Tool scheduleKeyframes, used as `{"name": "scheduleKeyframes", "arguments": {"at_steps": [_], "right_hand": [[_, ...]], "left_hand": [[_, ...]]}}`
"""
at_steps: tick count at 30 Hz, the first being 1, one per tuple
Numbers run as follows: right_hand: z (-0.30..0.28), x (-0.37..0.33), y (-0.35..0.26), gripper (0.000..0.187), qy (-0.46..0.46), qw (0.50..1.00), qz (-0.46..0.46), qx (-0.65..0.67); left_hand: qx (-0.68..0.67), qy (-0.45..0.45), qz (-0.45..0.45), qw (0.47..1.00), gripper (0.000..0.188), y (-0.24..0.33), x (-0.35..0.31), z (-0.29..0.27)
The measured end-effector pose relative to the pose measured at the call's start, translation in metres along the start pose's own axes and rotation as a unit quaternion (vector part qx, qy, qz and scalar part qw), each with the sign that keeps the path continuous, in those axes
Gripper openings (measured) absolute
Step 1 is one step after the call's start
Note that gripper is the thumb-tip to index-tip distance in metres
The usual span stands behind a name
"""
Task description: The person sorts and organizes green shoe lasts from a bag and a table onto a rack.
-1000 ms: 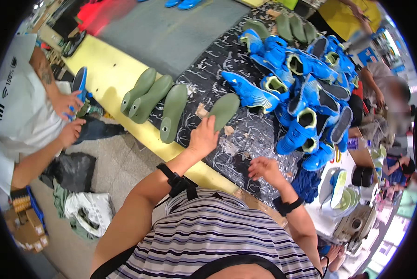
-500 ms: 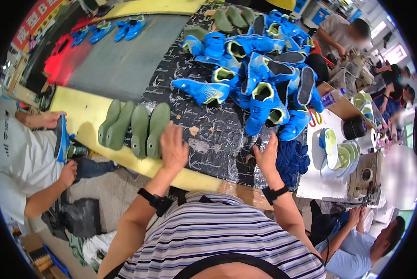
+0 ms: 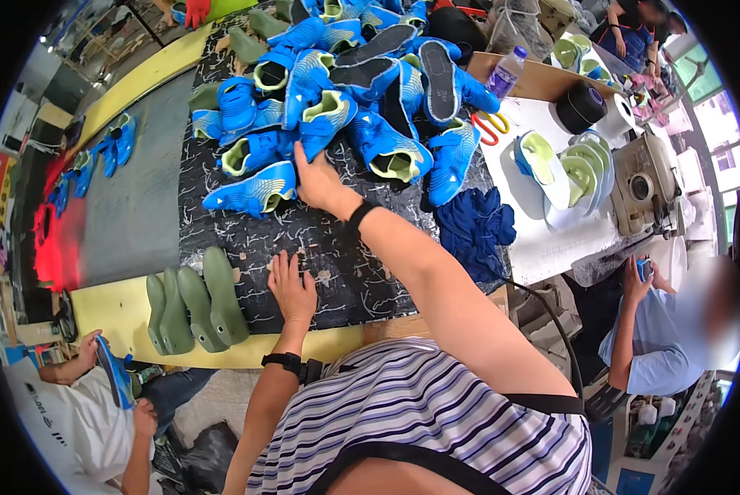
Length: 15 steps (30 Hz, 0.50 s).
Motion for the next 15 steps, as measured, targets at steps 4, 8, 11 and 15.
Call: {"name": "scheduleKeyframes", "arguments": {"at_steps": [4, 8, 11, 15], "right_hand": [[-0.059, -0.008, -0.029, 0.046, -0.149, 0.987, 0.035, -0.041], [-0.171, -0.08, 0.034, 0.046, 0.381, 0.922, -0.051, 0.051], [-0.161, -0.127, 0.13, 0.076, 0.364, 0.91, 0.18, -0.08], [-0.119, -0.084, 0.134, 0.08, 0.356, 0.923, 0.138, 0.059]], "left_hand": [[0.003, -0.002, -0.003, 1.0, 0.042, -0.004, -0.007, 0.005], [-0.01, 0.039, 0.01, 0.999, 0.041, -0.002, -0.008, 0.005], [0.019, 0.037, 0.019, 0.999, 0.04, 0.001, -0.005, 0.0], [0.069, 0.046, 0.052, 0.995, 0.043, -0.001, -0.005, 0.014]]}}
Point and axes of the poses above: each hand's wrist, its own x-axis towards the middle knuckle, its own z-axis out of the palm, y = z × x, the point moved 3 cm from there along x, towards the middle knuckle, and after that the axes turned 15 degrees about x, right-handed, at the moved point
